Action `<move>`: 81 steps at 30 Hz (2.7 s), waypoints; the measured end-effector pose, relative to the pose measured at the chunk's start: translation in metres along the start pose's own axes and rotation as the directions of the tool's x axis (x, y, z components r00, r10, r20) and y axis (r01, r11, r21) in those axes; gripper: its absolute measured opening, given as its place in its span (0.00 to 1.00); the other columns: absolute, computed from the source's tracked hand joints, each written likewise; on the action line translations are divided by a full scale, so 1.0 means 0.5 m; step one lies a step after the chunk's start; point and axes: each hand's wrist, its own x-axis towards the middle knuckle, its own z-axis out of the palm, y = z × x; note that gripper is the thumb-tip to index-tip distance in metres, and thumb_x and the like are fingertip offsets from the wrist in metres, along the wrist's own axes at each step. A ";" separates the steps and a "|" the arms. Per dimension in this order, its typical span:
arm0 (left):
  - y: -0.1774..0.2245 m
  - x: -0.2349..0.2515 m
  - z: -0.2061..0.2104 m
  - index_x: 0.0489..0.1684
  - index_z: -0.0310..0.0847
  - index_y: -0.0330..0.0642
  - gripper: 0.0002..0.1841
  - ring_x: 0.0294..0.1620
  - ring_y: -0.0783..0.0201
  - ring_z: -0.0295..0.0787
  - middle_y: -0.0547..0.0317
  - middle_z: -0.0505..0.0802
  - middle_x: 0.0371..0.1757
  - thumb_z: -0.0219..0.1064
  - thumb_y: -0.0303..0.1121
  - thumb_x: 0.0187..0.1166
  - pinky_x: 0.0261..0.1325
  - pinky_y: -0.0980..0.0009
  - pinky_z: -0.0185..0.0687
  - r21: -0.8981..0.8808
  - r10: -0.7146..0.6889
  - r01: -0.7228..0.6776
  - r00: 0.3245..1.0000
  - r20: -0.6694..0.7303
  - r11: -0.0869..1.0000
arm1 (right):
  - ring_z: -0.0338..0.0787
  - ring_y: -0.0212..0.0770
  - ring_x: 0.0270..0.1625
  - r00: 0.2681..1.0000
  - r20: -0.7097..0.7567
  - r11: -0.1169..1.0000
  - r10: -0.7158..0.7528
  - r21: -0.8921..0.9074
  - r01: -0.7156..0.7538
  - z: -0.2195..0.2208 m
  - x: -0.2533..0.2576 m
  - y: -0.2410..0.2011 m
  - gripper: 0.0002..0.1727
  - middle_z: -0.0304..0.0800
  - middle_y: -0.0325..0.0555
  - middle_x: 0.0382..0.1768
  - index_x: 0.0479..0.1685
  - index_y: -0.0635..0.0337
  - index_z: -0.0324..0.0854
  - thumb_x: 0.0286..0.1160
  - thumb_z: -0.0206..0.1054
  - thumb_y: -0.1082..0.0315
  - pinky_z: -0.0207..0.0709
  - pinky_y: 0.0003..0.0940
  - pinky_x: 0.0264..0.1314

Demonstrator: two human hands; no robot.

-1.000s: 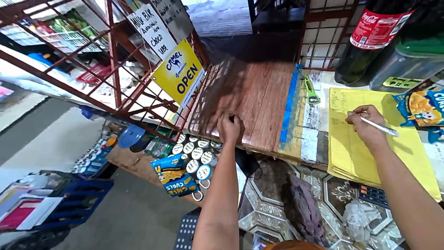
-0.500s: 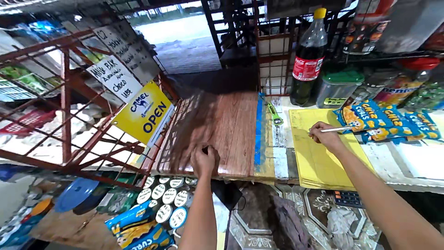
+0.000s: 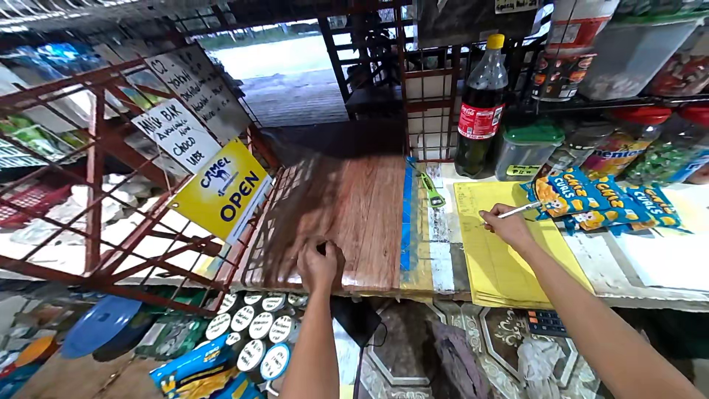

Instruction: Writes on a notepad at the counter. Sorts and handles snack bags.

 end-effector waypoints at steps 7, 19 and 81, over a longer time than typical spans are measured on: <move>0.005 -0.001 -0.004 0.62 0.86 0.37 0.16 0.73 0.42 0.82 0.42 0.90 0.64 0.63 0.35 0.84 0.80 0.40 0.66 0.002 -0.015 0.015 1.000 0.003 1.000 | 0.81 0.38 0.31 1.000 -0.010 0.989 -0.009 -0.147 0.008 0.028 0.011 0.002 0.11 0.79 0.46 0.27 0.31 0.64 0.79 0.81 0.63 0.68 0.76 0.39 0.41; 0.008 -0.005 -0.006 0.61 0.86 0.38 0.15 0.73 0.41 0.82 0.42 0.91 0.63 0.62 0.34 0.85 0.79 0.41 0.67 0.019 -0.012 0.012 1.000 -0.002 1.000 | 0.75 0.38 0.28 0.994 -0.006 0.954 -0.110 -0.282 0.104 0.045 0.000 0.006 0.12 0.74 0.43 0.22 0.27 0.62 0.78 0.77 0.64 0.66 0.68 0.40 0.36; 0.005 -0.004 -0.003 0.60 0.87 0.37 0.15 0.72 0.40 0.82 0.40 0.91 0.63 0.64 0.34 0.83 0.79 0.39 0.67 0.009 -0.005 0.005 1.000 -0.019 1.000 | 0.76 0.40 0.29 0.991 -0.033 0.948 -0.130 -0.296 0.115 0.024 -0.011 0.021 0.14 0.75 0.44 0.22 0.25 0.62 0.77 0.78 0.64 0.65 0.68 0.42 0.37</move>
